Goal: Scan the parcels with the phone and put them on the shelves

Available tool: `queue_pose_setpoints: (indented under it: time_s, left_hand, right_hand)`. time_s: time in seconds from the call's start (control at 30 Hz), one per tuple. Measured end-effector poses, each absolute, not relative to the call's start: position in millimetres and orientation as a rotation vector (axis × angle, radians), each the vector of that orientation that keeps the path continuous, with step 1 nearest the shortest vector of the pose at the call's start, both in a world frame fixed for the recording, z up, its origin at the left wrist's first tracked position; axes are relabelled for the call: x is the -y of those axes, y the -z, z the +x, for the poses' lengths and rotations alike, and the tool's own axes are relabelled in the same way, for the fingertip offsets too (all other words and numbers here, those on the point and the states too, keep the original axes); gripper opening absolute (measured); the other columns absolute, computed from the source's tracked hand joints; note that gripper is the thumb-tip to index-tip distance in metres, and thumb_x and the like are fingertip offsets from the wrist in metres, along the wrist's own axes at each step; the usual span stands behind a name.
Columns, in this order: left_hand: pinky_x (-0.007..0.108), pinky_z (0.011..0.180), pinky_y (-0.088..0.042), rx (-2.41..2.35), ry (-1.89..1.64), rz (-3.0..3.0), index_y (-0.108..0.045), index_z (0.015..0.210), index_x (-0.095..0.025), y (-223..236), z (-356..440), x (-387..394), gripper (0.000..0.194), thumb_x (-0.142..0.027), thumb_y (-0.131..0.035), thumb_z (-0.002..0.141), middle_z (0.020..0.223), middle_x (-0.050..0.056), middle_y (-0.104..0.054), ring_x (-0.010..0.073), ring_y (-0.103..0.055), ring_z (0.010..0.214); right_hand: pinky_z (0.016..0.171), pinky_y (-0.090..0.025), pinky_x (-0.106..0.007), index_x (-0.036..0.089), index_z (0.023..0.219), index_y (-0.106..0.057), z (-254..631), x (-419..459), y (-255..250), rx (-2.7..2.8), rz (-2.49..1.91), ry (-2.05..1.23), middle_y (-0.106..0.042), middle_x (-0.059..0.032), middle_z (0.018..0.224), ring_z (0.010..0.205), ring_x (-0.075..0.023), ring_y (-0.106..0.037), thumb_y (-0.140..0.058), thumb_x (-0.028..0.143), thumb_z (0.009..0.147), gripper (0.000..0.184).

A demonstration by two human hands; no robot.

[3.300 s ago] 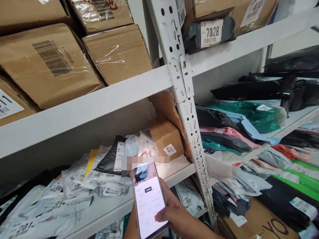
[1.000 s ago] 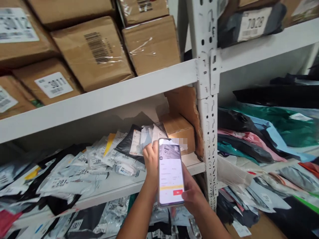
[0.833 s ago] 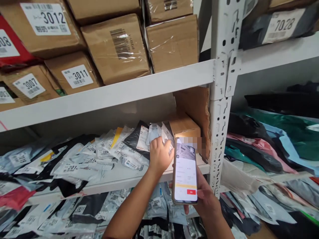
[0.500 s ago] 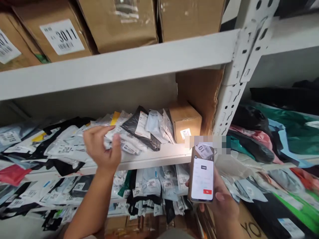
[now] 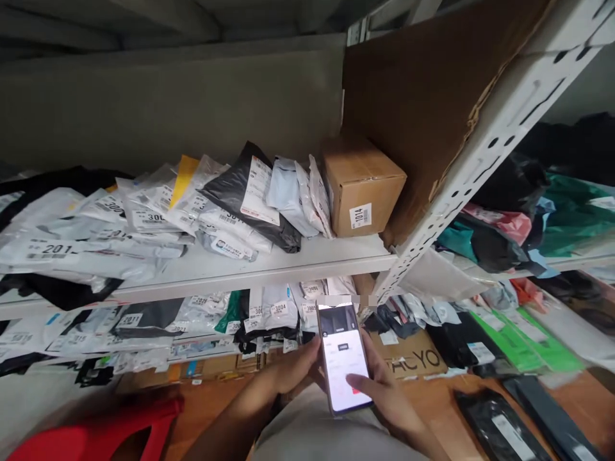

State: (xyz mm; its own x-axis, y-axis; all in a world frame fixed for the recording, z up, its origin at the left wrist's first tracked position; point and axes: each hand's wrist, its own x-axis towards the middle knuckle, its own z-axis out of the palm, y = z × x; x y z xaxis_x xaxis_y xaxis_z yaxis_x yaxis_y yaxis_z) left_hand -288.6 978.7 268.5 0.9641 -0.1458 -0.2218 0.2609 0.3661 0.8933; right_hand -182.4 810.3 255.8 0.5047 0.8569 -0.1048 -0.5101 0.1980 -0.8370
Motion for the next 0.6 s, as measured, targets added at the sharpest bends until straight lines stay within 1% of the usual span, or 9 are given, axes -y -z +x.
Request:
queue_pose_setpoints:
  time_s: [0.07, 0.13, 0.2, 0.27, 0.37, 0.5, 0.6]
  left_hand:
    - [0.049, 0.101, -0.041, -0.167, 0.244, 0.964, -0.051, 0.142, -0.021, -242.1, -282.5, -978.1, 0.086, -0.081, -0.033, 0.084, 0.127, 0.015, -0.063, 0.0346, -0.056, 0.120]
    - [0.050, 0.107, -0.036, -0.191, 0.220, 0.819, -0.047, 0.145, -0.022, -226.3, -279.3, -978.0, 0.086, -0.081, -0.040, 0.082, 0.134, 0.014, -0.059, 0.0341, -0.050, 0.128]
    - [0.049, 0.109, -0.036, -0.211, 0.208, 0.756, -0.042, 0.149, -0.023, -219.7, -278.7, -979.1, 0.087, -0.079, -0.046, 0.082, 0.139, 0.013, -0.055, 0.0336, -0.047, 0.131]
    - [0.051, 0.104, -0.041, -0.259, 0.225, 0.745, -0.038, 0.151, -0.024, -216.3, -280.7, -982.2, 0.088, -0.077, -0.049, 0.082, 0.142, 0.014, -0.052, 0.0350, -0.046, 0.130]
    - [0.052, 0.091, -0.051, -0.355, 0.254, 0.724, -0.035, 0.152, -0.024, -207.2, -288.0, -989.1, 0.087, -0.074, -0.050, 0.083, 0.142, 0.017, -0.051, 0.0381, -0.050, 0.126]
    - [0.048, 0.078, -0.057, -0.404, 0.224, 0.694, -0.030, 0.154, -0.027, -192.2, -302.0, -996.8, 0.087, -0.071, -0.054, 0.083, 0.144, 0.017, -0.049, 0.0390, -0.053, 0.122]
    - [0.044, 0.069, -0.059, -0.451, 0.191, 0.728, -0.024, 0.155, -0.032, -186.7, -311.9, -1000.6, 0.083, -0.070, -0.048, 0.086, 0.148, 0.016, -0.045, 0.0392, -0.054, 0.121]
  right_hand:
    - [0.089, -0.046, -0.040, 0.030, 0.129, -0.050, -185.1, -821.3, -245.0, 0.378, -1.004, -0.975, -0.067, -0.0038, 0.120, 0.107, -0.0283, -0.062, -0.079, 0.021, 0.074, 0.063]
    - [0.079, -0.049, -0.037, 0.027, 0.123, -0.051, -185.3, -832.7, -229.5, 0.272, -1.034, -0.940, -0.068, -0.0036, 0.112, 0.095, -0.0266, -0.065, -0.078, 0.024, 0.074, 0.056]
    - [0.072, -0.048, -0.035, 0.025, 0.119, -0.052, -185.2, -844.3, -211.9, 0.172, -1.053, -0.923, -0.069, -0.0036, 0.106, 0.086, -0.0252, -0.065, -0.075, 0.028, 0.074, 0.051]
    - [0.069, -0.048, -0.034, 0.024, 0.115, -0.053, -186.3, -856.2, -195.8, 0.123, -1.073, -0.918, -0.070, -0.0036, 0.102, 0.081, -0.0250, -0.065, -0.073, 0.030, 0.071, 0.048]
    - [0.068, -0.047, -0.034, 0.024, 0.107, -0.055, -190.9, -873.3, -178.3, 0.097, -1.113, -0.919, -0.071, -0.0030, 0.096, 0.080, -0.0264, -0.064, -0.071, 0.030, 0.066, 0.044]
    - [0.067, -0.046, -0.035, 0.024, 0.098, -0.057, -199.1, -890.3, -167.3, 0.107, -1.156, -0.946, -0.069, -0.0013, 0.087, 0.076, -0.0264, -0.063, -0.069, 0.032, 0.065, 0.036]
    - [0.068, -0.046, -0.035, 0.024, 0.099, -0.057, -203.9, -896.9, -163.3, 0.123, -1.165, -0.949, -0.067, -0.0006, 0.086, 0.076, -0.0256, -0.062, -0.069, 0.032, 0.065, 0.037]
